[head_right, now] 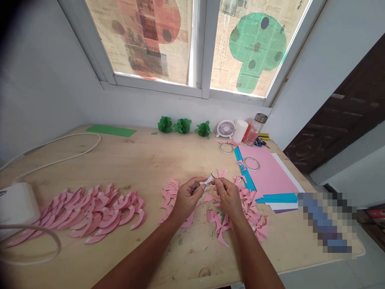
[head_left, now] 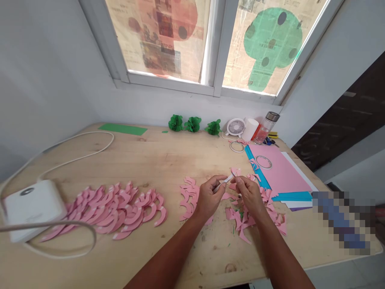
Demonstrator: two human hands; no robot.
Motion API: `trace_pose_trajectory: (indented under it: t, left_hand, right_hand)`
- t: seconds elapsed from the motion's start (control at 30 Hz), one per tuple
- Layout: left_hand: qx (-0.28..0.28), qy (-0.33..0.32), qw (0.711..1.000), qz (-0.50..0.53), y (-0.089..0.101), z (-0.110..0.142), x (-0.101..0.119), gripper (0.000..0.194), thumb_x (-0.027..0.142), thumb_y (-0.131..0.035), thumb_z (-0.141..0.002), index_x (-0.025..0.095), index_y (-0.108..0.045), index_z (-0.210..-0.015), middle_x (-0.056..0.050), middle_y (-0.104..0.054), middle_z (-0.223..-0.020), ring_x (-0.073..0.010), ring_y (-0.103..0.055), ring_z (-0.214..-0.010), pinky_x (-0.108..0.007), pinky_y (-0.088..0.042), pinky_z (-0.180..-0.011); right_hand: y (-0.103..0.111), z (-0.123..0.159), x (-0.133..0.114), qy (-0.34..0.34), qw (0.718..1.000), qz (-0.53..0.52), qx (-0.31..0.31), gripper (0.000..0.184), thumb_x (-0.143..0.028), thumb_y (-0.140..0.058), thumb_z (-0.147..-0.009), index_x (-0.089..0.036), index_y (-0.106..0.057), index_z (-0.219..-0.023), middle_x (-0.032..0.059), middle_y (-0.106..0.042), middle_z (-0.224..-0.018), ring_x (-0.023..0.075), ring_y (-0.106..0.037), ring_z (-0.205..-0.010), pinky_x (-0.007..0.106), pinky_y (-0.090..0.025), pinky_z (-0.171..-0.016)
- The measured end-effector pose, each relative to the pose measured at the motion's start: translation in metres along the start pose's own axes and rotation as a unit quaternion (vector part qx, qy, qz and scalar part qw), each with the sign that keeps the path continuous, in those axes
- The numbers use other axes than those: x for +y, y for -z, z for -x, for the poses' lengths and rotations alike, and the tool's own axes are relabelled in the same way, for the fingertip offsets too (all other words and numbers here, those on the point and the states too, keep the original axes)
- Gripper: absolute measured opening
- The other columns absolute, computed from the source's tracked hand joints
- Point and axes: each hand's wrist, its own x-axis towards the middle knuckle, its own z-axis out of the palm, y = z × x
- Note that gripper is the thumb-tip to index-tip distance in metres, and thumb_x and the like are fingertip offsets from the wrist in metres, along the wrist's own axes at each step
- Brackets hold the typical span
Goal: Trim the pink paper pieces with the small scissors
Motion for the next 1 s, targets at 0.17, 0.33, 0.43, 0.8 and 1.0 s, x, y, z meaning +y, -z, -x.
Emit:
trace_pose_trajectory:
  t: [0.17,0.33,0.43,0.8,1.0]
  left_hand:
    - [0.003,0.001,1.0,-0.001,0.0001,-0.0004,0.0008,0.027,0.034,-0.056,-0.076,0.015,-0.064,-0.094,0.006,-0.036,-0.055,-0.0073,-0.033,-0.049,-0.019,-0.027,-0.048]
    - [0.01,0.0,1.0,0.012,0.0,-0.0012,-0.0005,0.028,0.035,-0.056,-0.076,0.014,-0.063,-0.093,0.006,-0.036,-0.054,-0.0072,-0.032,-0.049,-0.019,-0.027,-0.048]
    - [0.016,0.004,1.0,0.023,-0.0002,-0.0015,0.0004,0.029,0.035,-0.056,-0.076,0.014,-0.063,-0.094,0.006,-0.036,-0.054,-0.0069,-0.032,-0.048,-0.019,-0.026,-0.047]
    - [0.004,0.003,1.0,0.026,-0.0017,-0.0014,-0.0004,0.026,0.033,-0.057,-0.075,0.015,-0.063,-0.093,0.006,-0.036,-0.054,-0.007,-0.033,-0.049,-0.02,-0.027,-0.048]
    - [0.0,-0.005,1.0,0.01,-0.0016,-0.0011,-0.0027,0.026,0.033,-0.056,-0.076,0.015,-0.063,-0.093,0.005,-0.037,-0.054,-0.0073,-0.034,-0.049,-0.02,-0.028,-0.049]
  right_hand:
    - [-0.0003,0.0009,-0.0029,-0.003,1.0,0.014,0.009,0.041,-0.049,-0.041,-0.083,-0.015,-0.063,-0.071,-0.0031,-0.042,-0.05,0.0114,-0.043,-0.05,0.023,-0.039,-0.053]
    - [-0.0011,0.0019,-0.0064,0.012,0.999,0.038,0.012,0.04,-0.049,-0.041,-0.083,-0.015,-0.063,-0.082,-0.0019,-0.048,-0.056,0.0118,-0.045,-0.053,0.022,-0.034,-0.049]
    - [-0.0018,0.0024,-0.0058,0.02,0.999,0.045,0.013,0.039,-0.047,-0.042,-0.083,-0.015,-0.063,-0.086,-0.0015,-0.049,-0.058,0.0121,-0.044,-0.054,0.022,-0.033,-0.05]
    - [-0.0012,0.0026,-0.0043,0.031,0.998,0.05,0.007,0.035,-0.046,-0.045,-0.082,-0.017,-0.064,-0.088,0.0007,-0.058,-0.068,0.0141,-0.05,-0.063,0.023,-0.037,-0.058]
    - [-0.0011,0.0032,-0.0051,0.037,0.998,0.058,0.006,0.035,-0.045,-0.043,-0.084,-0.017,-0.063,-0.087,-0.0008,-0.054,-0.063,0.0129,-0.047,-0.059,0.023,-0.035,-0.054]
